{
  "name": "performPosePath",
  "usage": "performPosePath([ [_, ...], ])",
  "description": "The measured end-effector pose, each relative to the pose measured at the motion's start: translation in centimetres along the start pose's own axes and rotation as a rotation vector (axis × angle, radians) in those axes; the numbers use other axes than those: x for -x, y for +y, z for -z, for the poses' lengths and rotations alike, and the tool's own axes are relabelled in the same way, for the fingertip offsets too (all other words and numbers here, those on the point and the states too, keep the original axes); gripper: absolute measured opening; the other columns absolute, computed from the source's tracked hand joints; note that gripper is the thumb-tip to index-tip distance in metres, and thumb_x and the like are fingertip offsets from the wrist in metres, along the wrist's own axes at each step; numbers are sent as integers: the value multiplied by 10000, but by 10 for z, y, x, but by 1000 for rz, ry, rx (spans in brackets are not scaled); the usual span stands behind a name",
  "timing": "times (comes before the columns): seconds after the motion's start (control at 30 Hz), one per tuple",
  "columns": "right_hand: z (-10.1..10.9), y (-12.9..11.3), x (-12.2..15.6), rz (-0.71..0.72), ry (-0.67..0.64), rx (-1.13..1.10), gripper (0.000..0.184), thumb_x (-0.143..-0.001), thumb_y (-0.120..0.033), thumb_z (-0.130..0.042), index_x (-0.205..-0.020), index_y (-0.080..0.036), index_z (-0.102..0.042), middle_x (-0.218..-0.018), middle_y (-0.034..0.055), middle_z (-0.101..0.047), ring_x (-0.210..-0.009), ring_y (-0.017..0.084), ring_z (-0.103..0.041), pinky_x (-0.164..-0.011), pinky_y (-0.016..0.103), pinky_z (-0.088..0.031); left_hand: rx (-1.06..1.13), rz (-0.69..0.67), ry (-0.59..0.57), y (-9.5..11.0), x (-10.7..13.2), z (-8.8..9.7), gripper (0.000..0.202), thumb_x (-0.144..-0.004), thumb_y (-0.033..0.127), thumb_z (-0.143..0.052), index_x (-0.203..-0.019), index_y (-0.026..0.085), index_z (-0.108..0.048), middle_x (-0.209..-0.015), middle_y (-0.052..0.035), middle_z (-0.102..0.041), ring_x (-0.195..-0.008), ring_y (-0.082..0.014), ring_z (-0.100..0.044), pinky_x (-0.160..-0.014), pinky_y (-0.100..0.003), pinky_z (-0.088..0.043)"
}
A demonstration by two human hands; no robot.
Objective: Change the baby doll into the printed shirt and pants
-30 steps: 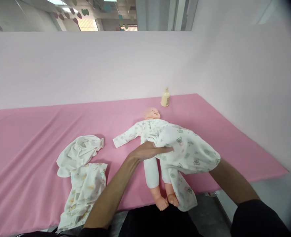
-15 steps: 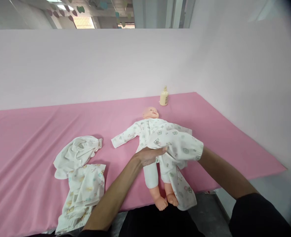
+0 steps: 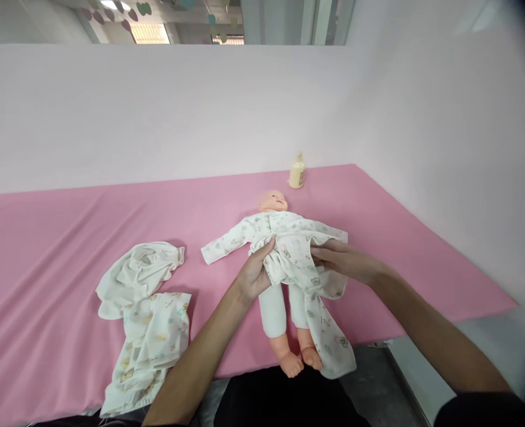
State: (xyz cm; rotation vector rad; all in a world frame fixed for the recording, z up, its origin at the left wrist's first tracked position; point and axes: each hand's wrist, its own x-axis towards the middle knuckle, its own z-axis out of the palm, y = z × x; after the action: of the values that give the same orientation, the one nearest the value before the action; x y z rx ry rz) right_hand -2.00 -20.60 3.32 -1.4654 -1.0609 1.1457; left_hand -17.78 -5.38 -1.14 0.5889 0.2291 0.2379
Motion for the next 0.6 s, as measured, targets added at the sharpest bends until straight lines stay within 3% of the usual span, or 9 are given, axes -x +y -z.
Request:
performPosePath([
  [0.13, -6, -5, 5, 143, 159, 187, 364, -942, -539, -523, -804, -203, -513, -761, -26, -456, -676, 109, -442, -610, 253, -393, -6, 26, 4, -14, 14, -6, 402, -950, 363, -577, -1260, 111, -626, -1193, -135, -697, -1184, -246, -637, -1106, -385, -445],
  [0.23, -17, -16, 2, 179, 106, 390, 442, -960, -527, -488, -686, -208, -353, -677, -51, -304, -590, 95, -299, -529, 248, -269, -94, 57, -14, -28, 23, -18, 400, -893, 372, -665, -1195, 110, -666, -1164, -143, -706, -1179, -267, -638, -1096, -412, -452],
  [0.37, -32, -37, 2, 194, -56, 456, 461, -1006, -525, -372, -677, -201, -363, -702, -32, -373, -649, 111, -365, -605, 263, -336, -249, -34, 31, -34, 34, -35, 397, -820, 327, -753, -1164, 137, -695, -1130, -137, -718, -1182, -280, -631, -1067, -431, -468],
  [0.47, -37, -47, 11, 161, -72, 389, 475, -1020, -542, -315, -706, -202, -425, -742, -22, -435, -691, 122, -418, -652, 274, -387, -327, -135, 73, -29, 42, -48, 386, -815, 292, -751, -1177, 165, -701, -1139, -118, -718, -1178, -282, -627, -1046, -428, -473],
  [0.6, -33, -43, 30, 191, -64, 355, 476, -1014, -552, -343, -788, -211, -588, -810, 5, -558, -801, 159, -540, -748, 312, -464, -372, -144, 109, -25, 47, -58, 319, -811, 248, -724, -1113, 143, -726, -1101, -112, -726, -1074, -267, -663, -974, -394, -496],
])
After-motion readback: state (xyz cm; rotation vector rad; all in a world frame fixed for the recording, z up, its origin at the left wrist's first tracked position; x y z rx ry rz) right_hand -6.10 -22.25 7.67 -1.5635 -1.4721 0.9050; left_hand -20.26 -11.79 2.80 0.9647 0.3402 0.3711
